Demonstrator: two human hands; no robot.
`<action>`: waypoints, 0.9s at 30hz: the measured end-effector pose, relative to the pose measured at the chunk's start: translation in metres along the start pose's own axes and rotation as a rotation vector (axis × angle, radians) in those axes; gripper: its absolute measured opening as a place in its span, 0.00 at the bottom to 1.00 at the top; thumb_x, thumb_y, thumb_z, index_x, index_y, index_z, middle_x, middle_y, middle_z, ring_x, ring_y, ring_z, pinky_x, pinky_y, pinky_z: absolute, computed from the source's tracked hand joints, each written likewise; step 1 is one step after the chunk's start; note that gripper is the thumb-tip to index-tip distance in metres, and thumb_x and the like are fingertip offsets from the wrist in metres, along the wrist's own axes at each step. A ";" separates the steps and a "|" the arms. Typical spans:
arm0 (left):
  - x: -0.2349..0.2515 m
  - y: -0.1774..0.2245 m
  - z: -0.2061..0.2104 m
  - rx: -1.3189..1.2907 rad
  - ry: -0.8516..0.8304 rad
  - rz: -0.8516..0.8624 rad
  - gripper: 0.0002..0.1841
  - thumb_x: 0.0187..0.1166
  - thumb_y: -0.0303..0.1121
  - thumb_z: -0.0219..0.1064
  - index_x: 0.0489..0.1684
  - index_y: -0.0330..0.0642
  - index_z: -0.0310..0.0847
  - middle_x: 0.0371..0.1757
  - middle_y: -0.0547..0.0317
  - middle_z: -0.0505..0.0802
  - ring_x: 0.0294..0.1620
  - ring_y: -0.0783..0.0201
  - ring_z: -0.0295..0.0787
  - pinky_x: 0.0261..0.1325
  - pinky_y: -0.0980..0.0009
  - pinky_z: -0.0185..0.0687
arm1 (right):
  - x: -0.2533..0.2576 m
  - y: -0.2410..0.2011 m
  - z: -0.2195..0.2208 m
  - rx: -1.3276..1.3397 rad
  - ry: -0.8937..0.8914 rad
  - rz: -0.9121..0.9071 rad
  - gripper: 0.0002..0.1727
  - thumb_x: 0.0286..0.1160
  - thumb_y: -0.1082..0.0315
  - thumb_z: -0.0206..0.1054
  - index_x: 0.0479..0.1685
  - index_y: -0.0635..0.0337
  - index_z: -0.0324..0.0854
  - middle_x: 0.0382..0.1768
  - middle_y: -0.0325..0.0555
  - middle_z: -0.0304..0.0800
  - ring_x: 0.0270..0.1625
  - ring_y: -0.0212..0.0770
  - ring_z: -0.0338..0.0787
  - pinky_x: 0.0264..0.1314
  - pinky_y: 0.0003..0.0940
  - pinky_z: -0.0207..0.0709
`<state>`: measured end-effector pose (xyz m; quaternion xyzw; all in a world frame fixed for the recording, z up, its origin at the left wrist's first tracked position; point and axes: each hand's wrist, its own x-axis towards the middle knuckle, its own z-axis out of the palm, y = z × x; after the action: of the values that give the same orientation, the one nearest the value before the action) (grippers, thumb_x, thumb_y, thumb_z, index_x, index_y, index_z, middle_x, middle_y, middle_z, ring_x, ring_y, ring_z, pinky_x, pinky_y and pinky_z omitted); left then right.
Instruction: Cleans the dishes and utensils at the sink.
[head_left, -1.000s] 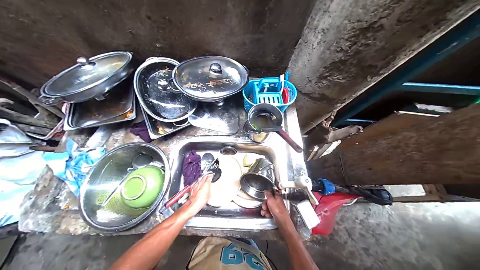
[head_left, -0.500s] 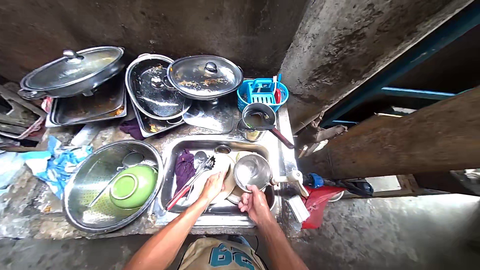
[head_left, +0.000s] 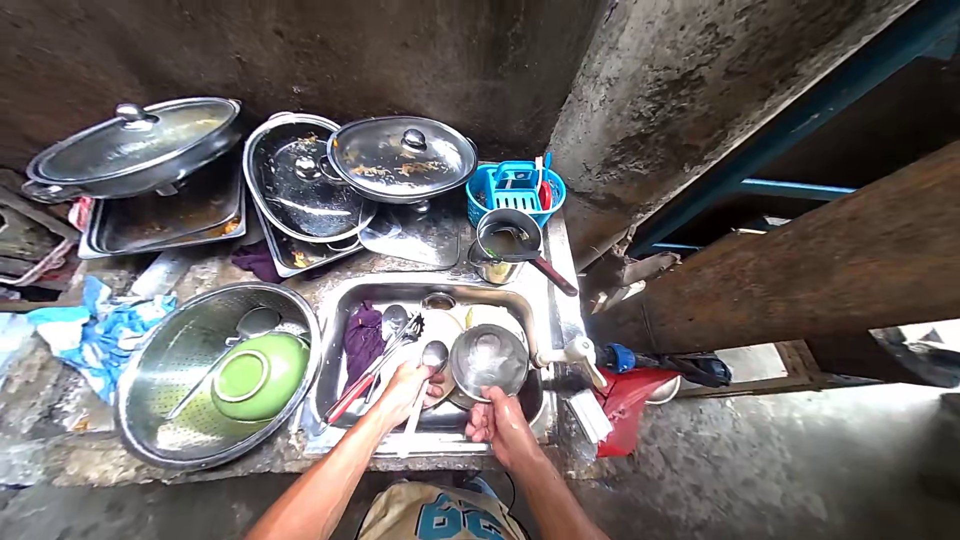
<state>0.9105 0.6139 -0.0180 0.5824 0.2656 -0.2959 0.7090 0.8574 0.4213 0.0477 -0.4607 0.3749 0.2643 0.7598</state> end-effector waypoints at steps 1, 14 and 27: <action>-0.001 -0.001 0.002 -0.035 0.015 0.012 0.12 0.89 0.28 0.54 0.65 0.36 0.71 0.37 0.49 0.93 0.18 0.63 0.86 0.15 0.72 0.79 | 0.006 0.002 0.005 0.010 -0.042 -0.046 0.21 0.95 0.61 0.44 0.36 0.65 0.73 0.14 0.48 0.83 0.14 0.42 0.86 0.16 0.33 0.80; 0.002 0.048 0.052 -0.177 0.242 0.387 0.17 0.93 0.37 0.52 0.39 0.37 0.84 0.24 0.61 0.85 0.22 0.69 0.80 0.27 0.70 0.79 | 0.075 -0.025 0.106 -0.041 0.019 -0.810 0.16 0.80 0.80 0.61 0.63 0.78 0.77 0.50 0.57 0.91 0.52 0.39 0.91 0.60 0.34 0.86; -0.031 0.076 0.053 -0.115 0.081 0.253 0.09 0.92 0.29 0.51 0.61 0.37 0.73 0.36 0.63 0.82 0.31 0.75 0.76 0.34 0.77 0.76 | 0.054 -0.064 0.116 -0.577 0.168 -1.274 0.25 0.67 0.72 0.70 0.62 0.82 0.80 0.57 0.67 0.90 0.65 0.50 0.89 0.75 0.42 0.76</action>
<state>0.9462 0.5763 0.0643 0.5811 0.2349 -0.1645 0.7616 0.9747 0.5007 0.0701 -0.7925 0.0046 -0.1795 0.5828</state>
